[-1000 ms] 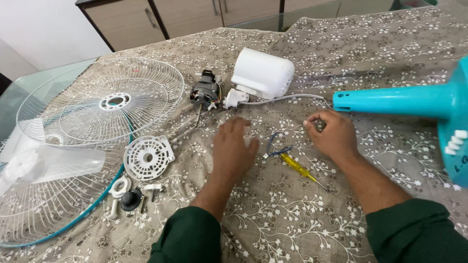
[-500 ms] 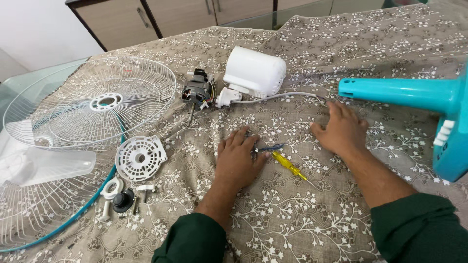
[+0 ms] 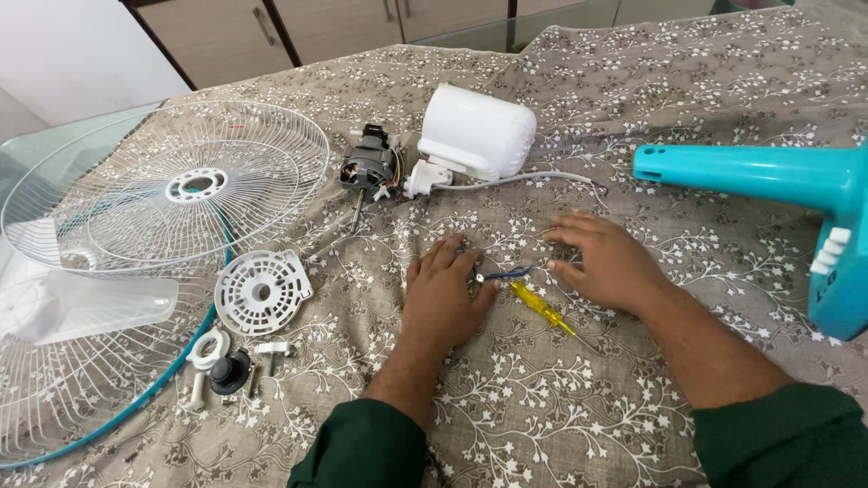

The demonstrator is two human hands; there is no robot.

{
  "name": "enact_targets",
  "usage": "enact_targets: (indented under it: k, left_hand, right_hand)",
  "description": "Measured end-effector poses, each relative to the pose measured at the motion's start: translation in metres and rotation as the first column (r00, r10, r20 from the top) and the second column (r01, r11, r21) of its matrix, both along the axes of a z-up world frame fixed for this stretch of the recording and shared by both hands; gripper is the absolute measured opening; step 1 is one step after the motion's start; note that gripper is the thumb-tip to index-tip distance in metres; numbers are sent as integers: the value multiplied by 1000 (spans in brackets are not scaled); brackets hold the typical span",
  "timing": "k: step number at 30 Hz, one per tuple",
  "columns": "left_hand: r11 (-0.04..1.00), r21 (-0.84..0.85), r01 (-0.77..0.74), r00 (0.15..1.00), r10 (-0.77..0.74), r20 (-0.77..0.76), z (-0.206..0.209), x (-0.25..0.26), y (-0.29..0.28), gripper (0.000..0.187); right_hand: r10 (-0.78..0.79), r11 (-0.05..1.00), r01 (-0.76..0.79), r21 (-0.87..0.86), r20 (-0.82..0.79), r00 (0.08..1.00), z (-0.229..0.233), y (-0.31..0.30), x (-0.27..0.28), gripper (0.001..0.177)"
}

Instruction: The person removes the white motor housing from the fan motor, then uses a yellow screwdriver to remove screws from the black backplate of the blue fan base. The backplate is removed to expose internal wiring and a capacitor. The person continues to loosen screws on the internal components.

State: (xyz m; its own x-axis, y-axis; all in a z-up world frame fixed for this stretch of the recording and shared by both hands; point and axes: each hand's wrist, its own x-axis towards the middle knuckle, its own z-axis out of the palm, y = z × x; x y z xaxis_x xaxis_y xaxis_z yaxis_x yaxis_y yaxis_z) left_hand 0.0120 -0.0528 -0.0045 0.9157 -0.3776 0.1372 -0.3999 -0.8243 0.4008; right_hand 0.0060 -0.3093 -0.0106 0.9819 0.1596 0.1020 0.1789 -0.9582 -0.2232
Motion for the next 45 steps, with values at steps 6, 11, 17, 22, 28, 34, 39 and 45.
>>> enact_targets:
  k: [6, 11, 17, 22, 28, 34, 39, 45]
  left_hand:
    - [1000, -3, -9, 1000, 9, -16, 2, -2, 1, 57]
    - [1000, -28, -9, 1000, 9, 1, -1, -3, 3, 59]
    - [996, -88, -5, 999, 8, 36, -5, -3, 4, 59]
    - [985, -172, 2, 997, 12, 82, -8, -2, 7, 60]
    - [962, -266, -66, 998, 64, -16, -7, -3, 7, 50]
    - [517, -853, -80, 996, 0, -93, -1, 2, 13, 67]
    - [393, -917, 67, 968, -250, -36, 16, -26, 34, 109]
    - [903, -272, 334, 811, -128, 571, 26, -58, 57, 118]
  right_hand:
    - [-237, 971, 134, 200, 706, 668, 24, -27, -52, 30]
    - [-493, 853, 356, 383, 816, 303, 4, -94, -87, 27]
    - [-869, 485, 484, 728, 341, 358, -30, -168, -79, 27]
    - [-884, 408, 375, 832, 257, 391, -27, -155, -86, 16]
    - [-777, 598, 99, 796, 545, 314, 16, -69, -105, 23]
    - [-550, 627, -272, 730, 662, 509, 51, 26, -105, 47]
    - [-464, 8, -470, 883, 420, 780, 50, 108, -79, 49]
    - [-216, -231, -410, 882, 365, 906, 50, 176, -68, 68]
